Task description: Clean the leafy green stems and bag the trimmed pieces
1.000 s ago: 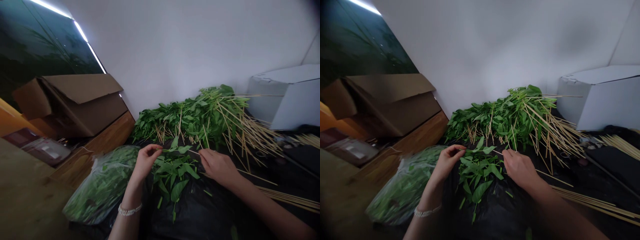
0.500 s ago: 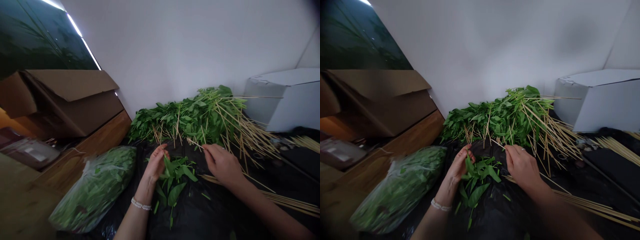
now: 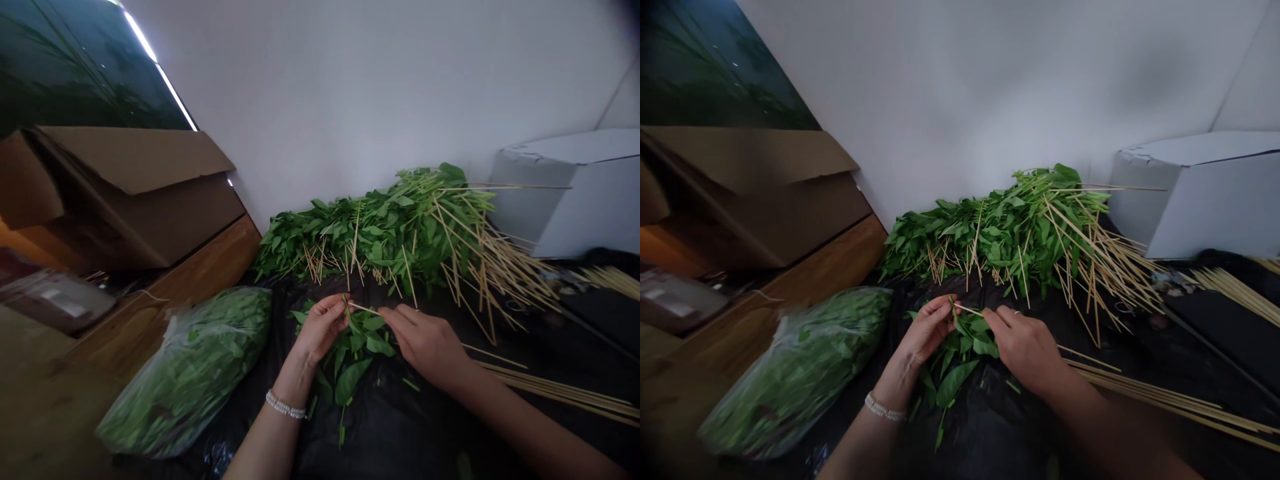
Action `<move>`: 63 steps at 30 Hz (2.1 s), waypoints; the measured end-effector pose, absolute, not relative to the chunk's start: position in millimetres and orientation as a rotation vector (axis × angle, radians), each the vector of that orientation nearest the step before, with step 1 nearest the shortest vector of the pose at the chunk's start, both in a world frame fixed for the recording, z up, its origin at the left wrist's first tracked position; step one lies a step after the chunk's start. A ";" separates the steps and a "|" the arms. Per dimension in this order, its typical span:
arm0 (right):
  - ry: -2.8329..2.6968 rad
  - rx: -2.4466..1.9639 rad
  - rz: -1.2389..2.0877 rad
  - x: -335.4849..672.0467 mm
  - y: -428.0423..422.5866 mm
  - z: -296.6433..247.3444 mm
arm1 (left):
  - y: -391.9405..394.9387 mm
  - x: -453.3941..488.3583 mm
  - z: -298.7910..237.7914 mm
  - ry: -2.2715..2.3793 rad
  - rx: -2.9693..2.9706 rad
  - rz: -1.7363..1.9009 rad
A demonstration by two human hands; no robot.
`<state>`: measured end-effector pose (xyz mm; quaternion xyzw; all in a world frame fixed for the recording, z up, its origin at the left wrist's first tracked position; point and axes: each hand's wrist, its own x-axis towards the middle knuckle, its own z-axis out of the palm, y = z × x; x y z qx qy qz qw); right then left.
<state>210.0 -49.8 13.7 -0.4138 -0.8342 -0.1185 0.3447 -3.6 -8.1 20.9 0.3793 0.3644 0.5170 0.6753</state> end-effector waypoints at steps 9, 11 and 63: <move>-2.179 -1.079 -0.305 209.3 -49.5 10.9 | -7.6 -2.2 18.8 0.853 0.807 1.174; -2.183 -1.086 -0.301 209.0 -49.8 11.1 | -8.1 -1.6 19.0 0.856 0.806 1.183; -2.168 -1.175 -0.050 196.1 -50.3 4.6 | -14.8 11.4 15.4 0.958 0.989 1.264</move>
